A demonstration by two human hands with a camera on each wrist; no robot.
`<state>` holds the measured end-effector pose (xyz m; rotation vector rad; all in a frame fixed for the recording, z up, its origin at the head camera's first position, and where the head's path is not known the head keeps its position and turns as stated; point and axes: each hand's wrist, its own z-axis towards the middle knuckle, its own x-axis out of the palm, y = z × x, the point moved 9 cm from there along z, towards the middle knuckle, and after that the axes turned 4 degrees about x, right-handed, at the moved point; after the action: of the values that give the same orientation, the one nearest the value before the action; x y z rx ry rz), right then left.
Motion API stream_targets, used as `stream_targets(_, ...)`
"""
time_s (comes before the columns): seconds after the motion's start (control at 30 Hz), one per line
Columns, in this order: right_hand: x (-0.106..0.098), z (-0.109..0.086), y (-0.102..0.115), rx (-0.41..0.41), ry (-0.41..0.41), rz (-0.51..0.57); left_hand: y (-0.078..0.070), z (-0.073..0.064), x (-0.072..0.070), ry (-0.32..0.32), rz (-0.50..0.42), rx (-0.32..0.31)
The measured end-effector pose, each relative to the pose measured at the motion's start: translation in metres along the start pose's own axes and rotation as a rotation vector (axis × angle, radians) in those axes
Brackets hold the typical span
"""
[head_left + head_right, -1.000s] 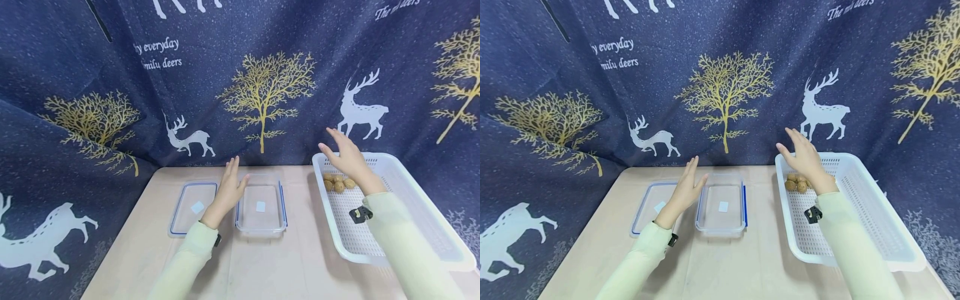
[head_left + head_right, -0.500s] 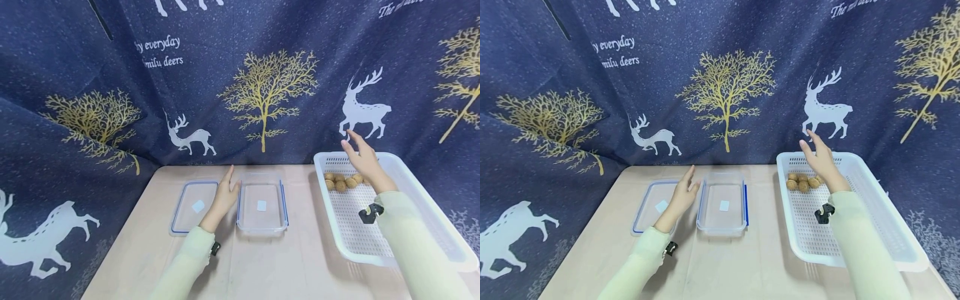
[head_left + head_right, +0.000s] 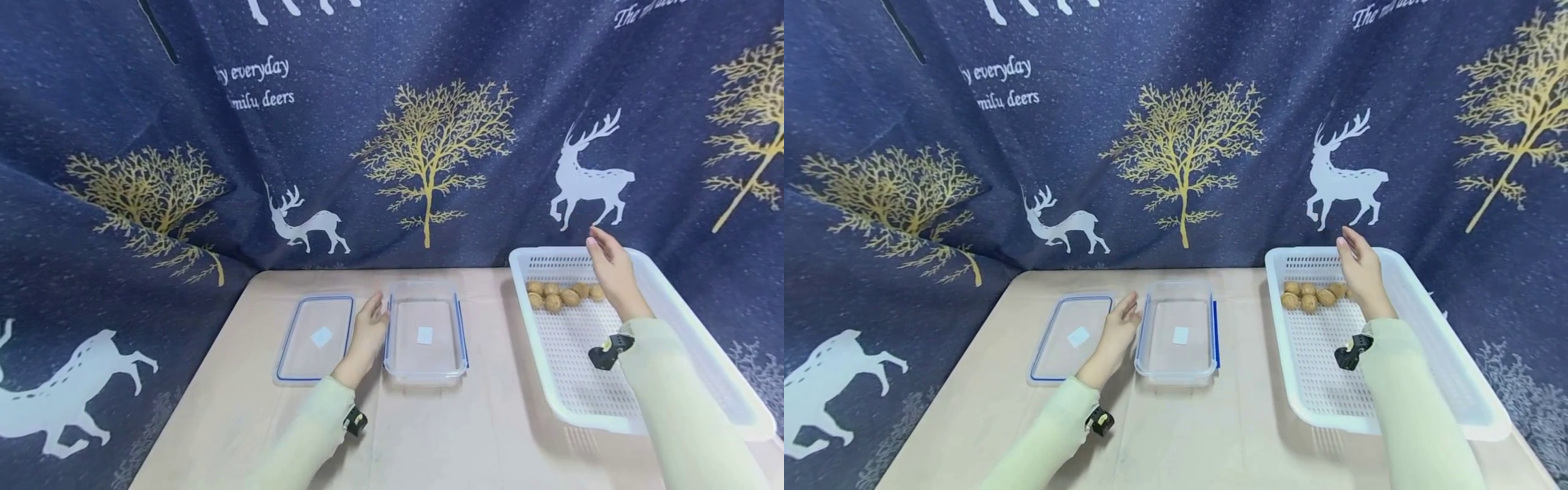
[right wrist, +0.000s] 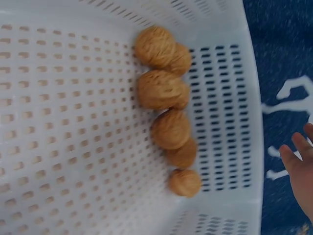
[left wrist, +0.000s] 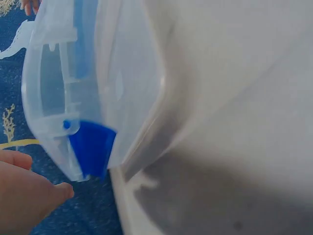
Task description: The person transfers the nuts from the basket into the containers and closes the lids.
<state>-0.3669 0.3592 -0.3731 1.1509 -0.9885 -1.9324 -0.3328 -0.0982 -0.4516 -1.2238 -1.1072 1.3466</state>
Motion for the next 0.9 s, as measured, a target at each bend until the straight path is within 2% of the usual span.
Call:
stream_targets(0.13, -0.009, -0.002, -0.021, 0.095, -0.074, 0.051, 0.016, -0.003, 0.002, 0.002, -0.037, -0.080)
stream_targets(0.3, -0.017, -0.007, -0.044, 0.215, -0.141, 0.130, 0.028, -0.007, 0.007, 0.017, -0.075, -0.118)
stream_targets(0.47, -0.019, -0.011, -0.066, 0.319, -0.173, 0.205, 0.034, -0.011, 0.010, 0.012, -0.094, -0.135)
stream_targets(0.7, -0.018, -0.019, -0.096, 0.434, -0.174, 0.292, 0.036, -0.013, 0.012, 0.000, -0.081, -0.141)
stream_targets(0.9, -0.013, -0.029, -0.113, 0.490, -0.112, 0.207, 0.035, -0.014, 0.013, 0.015, -0.110, -0.118)
